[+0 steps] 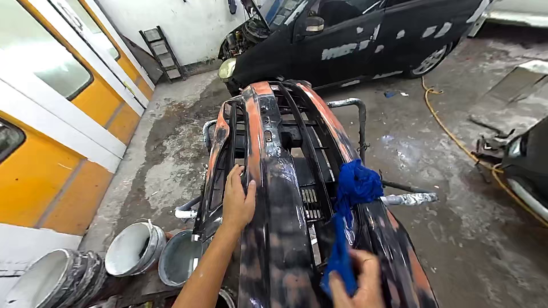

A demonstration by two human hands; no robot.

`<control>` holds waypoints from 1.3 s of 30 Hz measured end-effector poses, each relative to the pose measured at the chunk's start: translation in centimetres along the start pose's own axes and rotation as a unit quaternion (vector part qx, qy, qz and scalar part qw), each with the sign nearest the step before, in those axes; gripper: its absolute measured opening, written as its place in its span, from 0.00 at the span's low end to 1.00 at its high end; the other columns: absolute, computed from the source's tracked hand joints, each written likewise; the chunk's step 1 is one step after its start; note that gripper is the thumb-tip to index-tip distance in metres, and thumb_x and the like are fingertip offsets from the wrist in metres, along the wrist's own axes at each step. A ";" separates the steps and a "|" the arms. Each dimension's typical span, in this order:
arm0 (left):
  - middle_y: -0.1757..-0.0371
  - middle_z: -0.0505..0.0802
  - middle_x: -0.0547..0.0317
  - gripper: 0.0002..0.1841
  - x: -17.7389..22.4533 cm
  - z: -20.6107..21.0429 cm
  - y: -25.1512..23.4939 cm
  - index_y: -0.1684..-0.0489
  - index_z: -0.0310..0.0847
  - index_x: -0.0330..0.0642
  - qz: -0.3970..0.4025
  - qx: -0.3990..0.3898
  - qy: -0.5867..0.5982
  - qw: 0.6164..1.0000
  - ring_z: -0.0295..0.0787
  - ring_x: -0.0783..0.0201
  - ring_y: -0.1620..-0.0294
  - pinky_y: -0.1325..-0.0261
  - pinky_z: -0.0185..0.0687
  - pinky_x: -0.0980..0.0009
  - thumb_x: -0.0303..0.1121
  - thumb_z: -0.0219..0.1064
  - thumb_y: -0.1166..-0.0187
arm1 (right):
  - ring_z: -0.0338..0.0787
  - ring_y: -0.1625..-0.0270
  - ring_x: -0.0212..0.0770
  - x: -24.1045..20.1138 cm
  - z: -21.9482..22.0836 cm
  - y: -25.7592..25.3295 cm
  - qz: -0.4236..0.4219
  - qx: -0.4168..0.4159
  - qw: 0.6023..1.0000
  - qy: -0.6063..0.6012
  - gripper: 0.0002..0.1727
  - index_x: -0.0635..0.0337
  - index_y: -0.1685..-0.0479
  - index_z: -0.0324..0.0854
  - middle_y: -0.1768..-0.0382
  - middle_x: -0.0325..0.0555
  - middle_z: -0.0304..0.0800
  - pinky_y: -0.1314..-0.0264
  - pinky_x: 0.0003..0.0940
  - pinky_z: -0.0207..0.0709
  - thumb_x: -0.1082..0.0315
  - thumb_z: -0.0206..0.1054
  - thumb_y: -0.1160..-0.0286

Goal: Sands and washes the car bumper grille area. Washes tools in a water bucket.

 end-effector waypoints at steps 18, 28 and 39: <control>0.18 0.82 0.59 0.30 -0.4 3.8 0.0 0.19 0.75 0.52 -0.047 0.035 -0.207 0.977 0.63 0.50 0.10 0.13 0.58 0.42 0.52 0.40 0.12 | 0.63 0.09 0.57 -1.3 10.9 -10.8 -0.145 -0.097 0.984 0.049 0.42 0.79 0.11 0.52 0.12 0.71 0.60 0.07 0.48 0.60 0.71 0.58 0.29; 0.19 0.82 0.61 0.33 -0.5 4.0 -0.2 0.20 0.76 0.54 -0.061 0.046 -0.205 0.976 0.63 0.50 0.10 0.14 0.57 0.41 0.56 0.37 0.13 | 0.46 0.05 0.71 1.9 9.7 -7.5 -0.147 -0.162 0.934 0.282 0.47 0.76 0.10 0.53 0.08 0.70 0.49 0.05 0.67 0.43 0.47 0.58 0.21; 0.18 0.82 0.59 0.34 -0.4 4.8 -0.2 0.19 0.75 0.53 -0.054 0.053 -0.212 0.974 0.61 0.49 0.09 0.14 0.56 0.40 0.56 0.35 0.13 | 0.60 0.08 0.62 3.7 8.0 -8.3 -0.126 -0.091 0.986 0.057 0.42 0.80 0.13 0.56 0.10 0.73 0.54 0.07 0.56 0.57 0.71 0.62 0.31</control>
Point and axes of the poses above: each hand's wrist, its own y-axis away from the middle knuckle, its own z-axis out of the palm, x = y × z, the point moved 6 cm from there along -y, towards the middle knuckle
